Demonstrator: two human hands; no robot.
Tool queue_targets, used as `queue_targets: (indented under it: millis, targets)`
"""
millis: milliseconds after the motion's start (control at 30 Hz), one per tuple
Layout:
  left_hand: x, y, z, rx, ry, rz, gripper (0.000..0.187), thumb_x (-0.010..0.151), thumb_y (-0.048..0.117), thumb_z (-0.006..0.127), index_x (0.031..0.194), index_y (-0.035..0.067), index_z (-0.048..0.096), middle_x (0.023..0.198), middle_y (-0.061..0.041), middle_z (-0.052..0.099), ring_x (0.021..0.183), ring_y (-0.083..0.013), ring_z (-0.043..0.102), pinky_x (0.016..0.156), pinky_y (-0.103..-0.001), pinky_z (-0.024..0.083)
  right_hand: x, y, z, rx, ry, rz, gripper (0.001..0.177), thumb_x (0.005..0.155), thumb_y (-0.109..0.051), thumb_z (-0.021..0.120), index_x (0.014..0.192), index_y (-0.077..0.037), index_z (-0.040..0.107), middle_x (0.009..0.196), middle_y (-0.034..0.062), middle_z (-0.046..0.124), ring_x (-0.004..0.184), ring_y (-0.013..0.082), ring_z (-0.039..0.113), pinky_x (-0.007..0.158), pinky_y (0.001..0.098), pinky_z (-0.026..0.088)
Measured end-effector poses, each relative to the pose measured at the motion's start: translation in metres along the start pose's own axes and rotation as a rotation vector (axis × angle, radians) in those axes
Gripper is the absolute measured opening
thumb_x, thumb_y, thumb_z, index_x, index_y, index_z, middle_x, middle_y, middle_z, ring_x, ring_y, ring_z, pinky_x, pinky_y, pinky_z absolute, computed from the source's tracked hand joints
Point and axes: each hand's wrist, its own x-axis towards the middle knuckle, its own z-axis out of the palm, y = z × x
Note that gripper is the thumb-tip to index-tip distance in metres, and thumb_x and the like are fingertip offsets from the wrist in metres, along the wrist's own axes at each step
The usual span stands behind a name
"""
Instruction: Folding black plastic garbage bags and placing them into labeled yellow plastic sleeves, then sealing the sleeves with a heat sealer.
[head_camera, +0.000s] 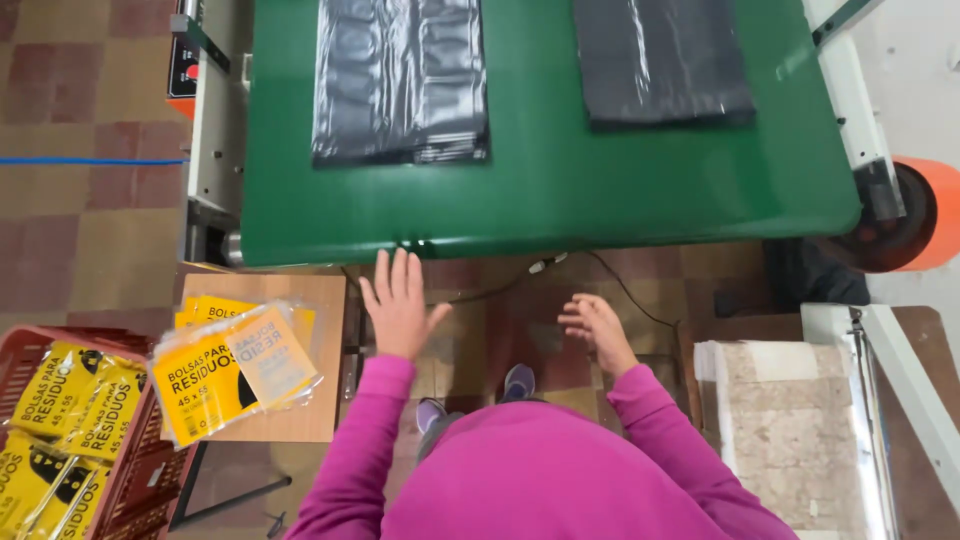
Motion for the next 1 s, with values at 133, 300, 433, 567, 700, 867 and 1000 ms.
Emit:
queue_targets:
  millis: [133,300,433,567,700,867,1000]
  targets:
    - [0.025,-0.013,0.005,0.254,-0.045,-0.057,0.102,0.072,0.053,0.082,0.154,0.007,0.043,0.162,-0.012,0.04,0.154,-0.0365,0.025,0.117,-0.069,0.023,0.021,-0.034,-0.022,0.199,0.001,-0.072,0.044,0.106,-0.035,0.048,0.136,-0.003,0.048,0.129,0.0172,0.061,0.114,0.0306,0.067,0.09,0.0427,0.056]
    - [0.018,-0.053,0.029,0.383,0.003,-0.088,0.083,0.083,0.041,0.078,0.154,0.01,0.049,0.162,-0.006,0.044,0.156,-0.0318,0.029,0.119,-0.066,0.025,0.046,-0.059,-0.055,0.347,0.043,-0.183,0.047,0.107,-0.04,0.048,0.134,-0.002,0.047,0.129,0.018,0.06,0.117,0.0342,0.066,0.093,0.0476,0.057]
    - [-0.003,-0.075,0.03,0.38,-0.014,-0.033,0.054,0.083,0.02,0.07,0.136,0.017,0.061,0.15,0.001,0.057,0.149,-0.0231,0.044,0.121,-0.055,0.032,0.054,-0.048,-0.033,0.354,0.082,-0.147,0.045,0.107,-0.043,0.047,0.127,-0.002,0.053,0.123,0.0164,0.064,0.115,0.0336,0.067,0.09,0.0477,0.058]
    - [-0.013,-0.093,0.02,0.211,0.034,-0.004,0.035,0.086,0.022,0.069,0.12,0.016,0.066,0.133,0.001,0.065,0.136,-0.0215,0.054,0.115,-0.053,0.038,0.056,-0.017,0.053,0.238,-0.281,-0.029,0.04,0.102,-0.034,0.054,0.13,-0.006,0.056,0.127,0.013,0.067,0.113,0.0287,0.07,0.087,0.0412,0.057]
    - [0.0,-0.109,-0.007,0.285,0.004,0.028,0.03,0.088,0.018,0.069,0.118,0.019,0.067,0.13,0.005,0.068,0.137,-0.0186,0.056,0.117,-0.051,0.039,0.063,-0.026,0.159,0.217,-0.289,0.22,0.042,0.101,-0.04,0.052,0.134,-0.015,0.059,0.129,0.0016,0.066,0.104,0.0145,0.067,0.089,0.0346,0.056]
    - [0.039,-0.12,-0.066,-0.025,-0.084,0.03,0.02,0.082,0.018,0.076,0.102,0.013,0.072,0.108,-0.003,0.075,0.106,-0.0252,0.069,0.091,-0.04,0.051,0.057,-0.05,0.171,0.164,-0.419,0.144,0.034,0.099,-0.023,0.067,0.122,0.002,0.069,0.113,0.0073,0.072,0.102,0.0173,0.067,0.094,0.0364,0.05]
    - [0.128,-0.15,-0.084,-0.372,0.028,0.069,0.019,0.084,0.022,0.079,0.095,0.009,0.071,0.1,-0.008,0.074,0.091,-0.0278,0.072,0.08,-0.036,0.056,0.085,-0.105,0.159,0.244,-0.426,0.311,0.027,0.097,-0.02,0.061,0.111,0.001,0.072,0.109,0.0089,0.074,0.1,0.0208,0.069,0.095,0.0419,0.052]
